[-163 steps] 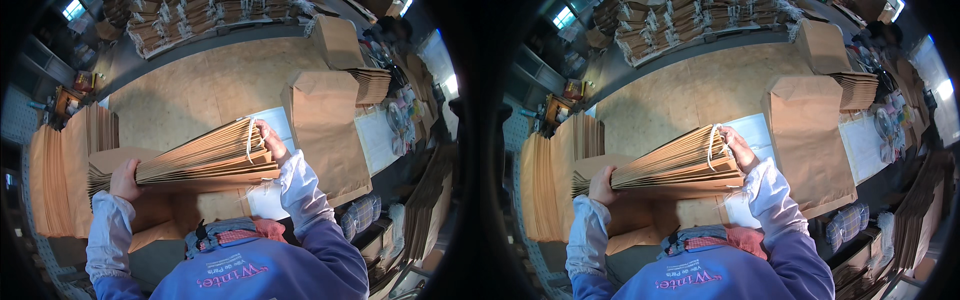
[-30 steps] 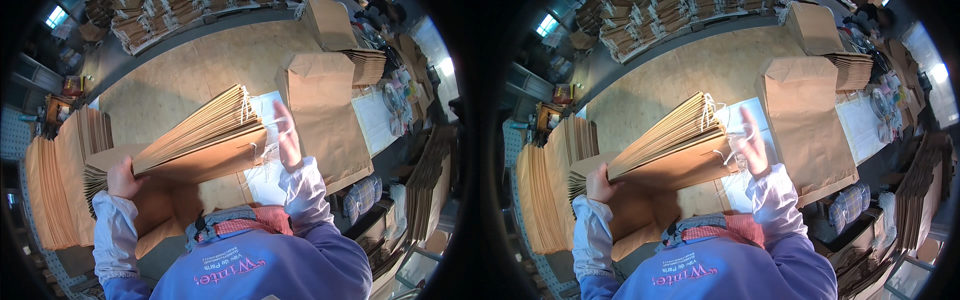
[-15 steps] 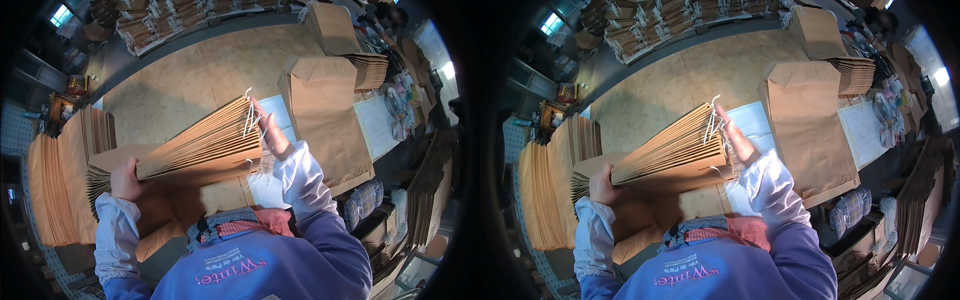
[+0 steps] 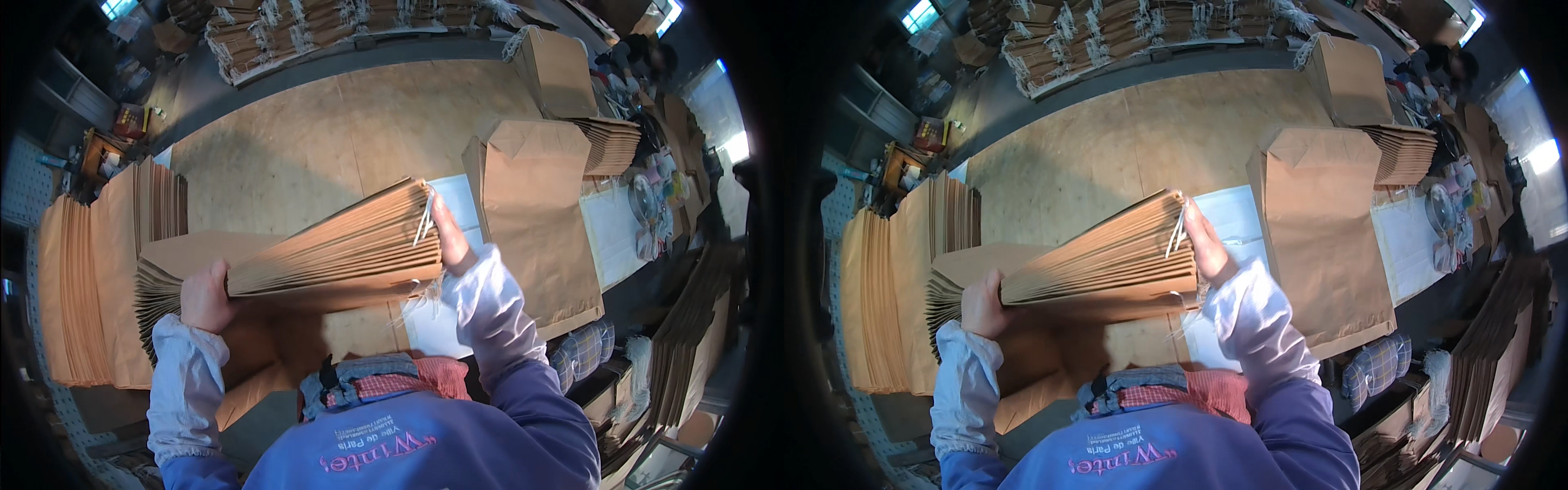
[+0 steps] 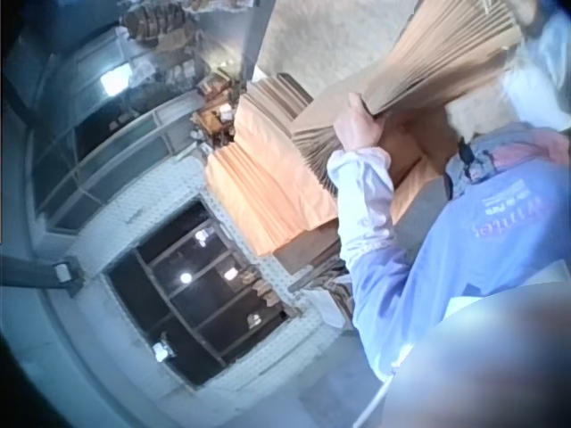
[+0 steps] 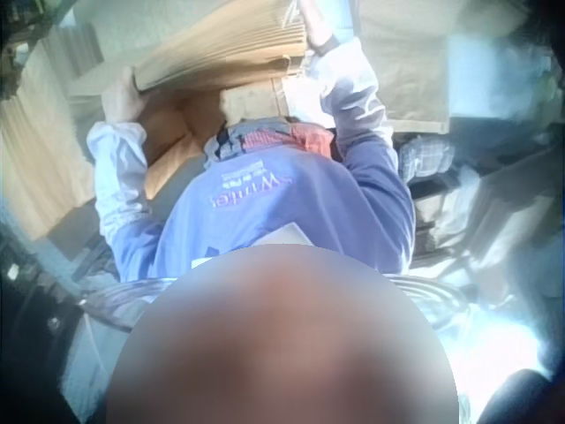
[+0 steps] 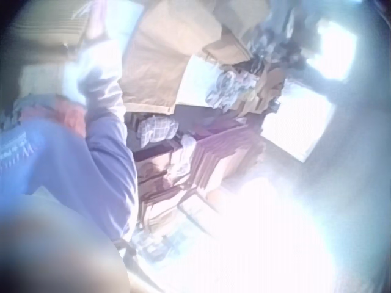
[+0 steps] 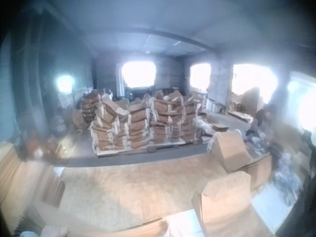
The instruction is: The person gathers flat brown paper sheets, aligns them into a stack, and ties them with string. They repeat this process to create multiple bundles, then carry a stack of bundles to another area.
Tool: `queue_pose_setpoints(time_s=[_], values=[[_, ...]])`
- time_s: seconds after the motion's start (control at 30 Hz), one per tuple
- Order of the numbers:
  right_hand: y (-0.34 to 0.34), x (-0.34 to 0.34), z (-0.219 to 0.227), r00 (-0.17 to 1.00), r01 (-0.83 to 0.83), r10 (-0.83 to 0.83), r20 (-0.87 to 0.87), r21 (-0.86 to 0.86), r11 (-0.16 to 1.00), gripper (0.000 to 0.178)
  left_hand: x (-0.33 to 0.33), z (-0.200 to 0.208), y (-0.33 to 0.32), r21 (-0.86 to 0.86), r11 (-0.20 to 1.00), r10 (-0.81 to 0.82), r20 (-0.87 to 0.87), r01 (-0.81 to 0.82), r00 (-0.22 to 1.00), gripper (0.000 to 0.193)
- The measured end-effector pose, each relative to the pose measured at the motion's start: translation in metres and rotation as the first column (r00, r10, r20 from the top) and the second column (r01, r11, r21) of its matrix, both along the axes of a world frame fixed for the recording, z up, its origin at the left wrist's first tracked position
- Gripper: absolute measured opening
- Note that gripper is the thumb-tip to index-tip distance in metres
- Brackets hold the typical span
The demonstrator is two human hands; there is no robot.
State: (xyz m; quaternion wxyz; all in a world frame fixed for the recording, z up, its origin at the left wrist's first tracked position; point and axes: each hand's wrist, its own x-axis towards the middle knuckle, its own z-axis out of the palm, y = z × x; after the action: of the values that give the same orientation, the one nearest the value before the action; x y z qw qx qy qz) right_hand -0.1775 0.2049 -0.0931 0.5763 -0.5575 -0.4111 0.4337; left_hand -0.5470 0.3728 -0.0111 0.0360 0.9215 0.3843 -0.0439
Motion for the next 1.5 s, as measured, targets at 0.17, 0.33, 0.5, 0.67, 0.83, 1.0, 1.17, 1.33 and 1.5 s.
queue_pose_setpoints(time_s=[0.17,0.33,0.5,0.67,0.83,1.0,1.17,1.33,1.5], values=[[-0.006,0.003,0.045,0.941,0.223,-0.287,0.177,0.312,0.923,0.060,-0.002,-0.001,0.000,0.012,0.999,-0.045,0.027,0.044,0.999,0.046],[-0.001,0.004,0.096,0.646,-0.157,-0.087,0.758,0.244,0.957,0.022,-0.005,-0.001,0.000,0.058,0.994,-0.097,0.079,0.093,0.992,0.041],[0.050,-0.040,0.142,0.404,-0.521,0.162,0.900,0.081,0.850,0.025,-0.010,-0.002,0.000,0.067,0.989,-0.138,0.143,0.130,0.980,0.025],[0.121,-0.064,0.151,0.169,-0.671,0.569,0.805,-0.330,0.665,0.012,-0.010,-0.002,-0.003,0.158,0.977,-0.162,0.120,0.142,0.980,0.012],[0.193,-0.138,0.084,-0.011,-0.678,0.809,0.588,-0.599,0.426,0.028,-0.011,-0.007,-0.007,0.177,0.977,-0.149,0.147,0.122,0.978,0.010],[0.236,-0.210,0.057,0.098,-0.796,0.882,0.462,-0.495,0.348,0.033,-0.013,-0.016,-0.009,0.243,0.963,-0.168,0.193,0.118,0.967,0.010],[0.261,-0.260,0.058,0.084,-0.785,0.908,0.410,-0.534,0.314,0.033,-0.009,-0.024,-0.011,0.223,0.971,-0.169,0.361,0.091,0.917,0.010],[0.269,-0.284,0.064,0.005,-0.798,0.892,0.452,-0.536,0.277,0.020,-0.008,-0.028,-0.012,0.129,0.990,-0.113,0.410,0.065,0.905,0.009],[0.275,-0.284,0.070,-0.051,-0.855,0.886,0.461,-0.479,0.200,0.016,-0.012,-0.025,-0.011,0.058,0.995,-0.099,0.362,0.084,0.927,0.023]])
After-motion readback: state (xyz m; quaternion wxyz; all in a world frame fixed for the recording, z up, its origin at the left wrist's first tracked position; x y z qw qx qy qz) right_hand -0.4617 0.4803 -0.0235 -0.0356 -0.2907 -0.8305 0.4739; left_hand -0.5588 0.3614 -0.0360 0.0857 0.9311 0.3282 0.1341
